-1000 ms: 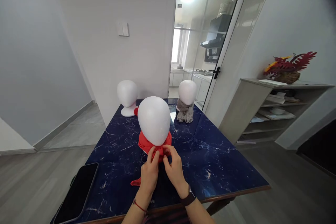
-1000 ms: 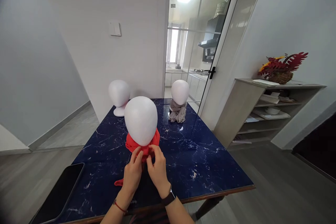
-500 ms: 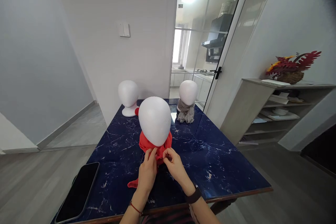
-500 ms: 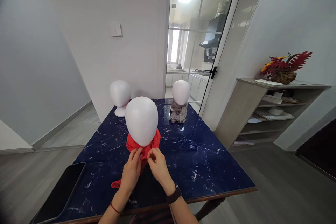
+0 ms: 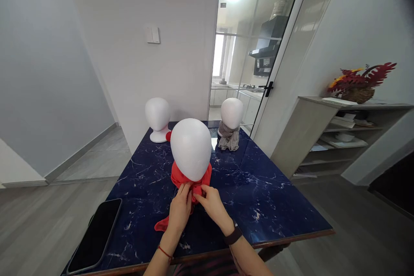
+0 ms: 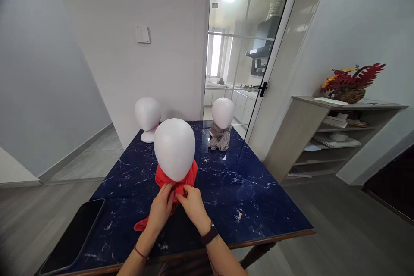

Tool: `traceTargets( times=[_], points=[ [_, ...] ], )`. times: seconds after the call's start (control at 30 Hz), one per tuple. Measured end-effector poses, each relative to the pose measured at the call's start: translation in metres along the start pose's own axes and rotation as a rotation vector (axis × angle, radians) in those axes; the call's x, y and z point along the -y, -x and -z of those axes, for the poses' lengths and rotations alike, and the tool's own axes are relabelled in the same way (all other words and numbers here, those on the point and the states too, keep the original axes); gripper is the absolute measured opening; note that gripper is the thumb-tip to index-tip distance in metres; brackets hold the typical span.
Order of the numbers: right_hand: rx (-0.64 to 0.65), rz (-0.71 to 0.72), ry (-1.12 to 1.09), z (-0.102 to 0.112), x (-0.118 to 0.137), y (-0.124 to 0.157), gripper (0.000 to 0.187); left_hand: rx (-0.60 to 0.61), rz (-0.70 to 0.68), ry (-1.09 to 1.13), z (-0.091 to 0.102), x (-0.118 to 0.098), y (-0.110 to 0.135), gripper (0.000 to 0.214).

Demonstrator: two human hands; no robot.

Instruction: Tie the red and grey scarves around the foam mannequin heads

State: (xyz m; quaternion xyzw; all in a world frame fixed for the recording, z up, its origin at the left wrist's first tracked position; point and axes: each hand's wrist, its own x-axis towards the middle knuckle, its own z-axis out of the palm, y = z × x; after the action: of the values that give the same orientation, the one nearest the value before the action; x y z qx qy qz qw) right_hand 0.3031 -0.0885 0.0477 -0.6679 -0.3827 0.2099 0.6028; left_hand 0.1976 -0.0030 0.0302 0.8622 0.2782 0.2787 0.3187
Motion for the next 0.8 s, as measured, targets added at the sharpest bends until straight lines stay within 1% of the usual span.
traceTargets(
  times=[0.07,0.13,0.23,0.27,0.3,0.33,0.37,0.43,0.47,0.5,0.53,0.57,0.6,0.67,0.73,0.8],
  points=[
    [-0.009,0.041,-0.077,0.0,0.003,0.004,0.014,-0.006,0.022,-0.017,0.0,0.002,0.0,0.039],
    [-0.058,0.036,-0.303,0.001,0.006,0.008,0.012,-0.005,0.044,-0.031,0.0,0.004,0.0,0.04],
    [-0.111,-0.08,-0.725,0.003,0.01,0.013,0.016,-0.012,0.062,-0.019,0.002,0.002,0.0,0.036],
    [-0.105,-0.115,-0.815,0.004,0.01,0.014,0.016,-0.027,0.056,-0.004,0.003,0.001,0.0,0.035],
    [-0.094,-0.132,-0.858,0.005,0.01,0.014,0.016,-0.046,0.043,0.015,0.004,0.0,0.0,0.034],
    [-0.074,-0.134,-0.85,0.006,0.009,0.014,0.017,-0.073,0.029,0.038,0.006,-0.001,0.001,0.032],
    [-0.056,-0.122,-0.791,0.008,0.008,0.013,0.022,-0.104,0.025,0.064,0.008,-0.001,0.002,0.029],
    [-0.049,-0.068,-0.57,0.012,0.006,0.009,0.036,-0.151,0.05,0.135,0.011,0.001,0.006,0.026],
    [-0.067,-0.036,-0.447,0.014,0.006,0.006,0.038,-0.154,0.075,0.187,0.013,0.004,0.007,0.026],
    [-0.094,-0.01,-0.35,0.017,0.005,0.002,0.035,-0.147,0.1,0.249,0.015,0.007,0.009,0.026],
    [-0.134,0.0,-0.299,0.019,0.005,-0.002,0.029,-0.135,0.121,0.314,0.017,0.01,0.01,0.026],
    [-0.183,-0.011,-0.303,0.02,0.005,-0.007,0.027,-0.123,0.132,0.372,0.019,0.014,0.011,0.024],
    [-0.225,-0.046,-0.351,0.022,0.005,-0.012,0.028,-0.118,0.14,0.42,0.021,0.017,0.011,0.023],
    [-0.282,-0.153,-0.513,0.024,0.005,-0.024,0.034,-0.126,0.156,0.468,0.025,0.023,0.01,0.023],
    [-0.3,-0.238,-0.653,0.025,0.003,-0.036,0.039,-0.139,0.17,0.443,0.028,0.028,0.007,0.023],
    [-0.311,-0.256,-0.737,0.028,0.0,-0.047,0.041,-0.167,0.183,0.369,0.031,0.032,0.003,0.025]
  ],
)
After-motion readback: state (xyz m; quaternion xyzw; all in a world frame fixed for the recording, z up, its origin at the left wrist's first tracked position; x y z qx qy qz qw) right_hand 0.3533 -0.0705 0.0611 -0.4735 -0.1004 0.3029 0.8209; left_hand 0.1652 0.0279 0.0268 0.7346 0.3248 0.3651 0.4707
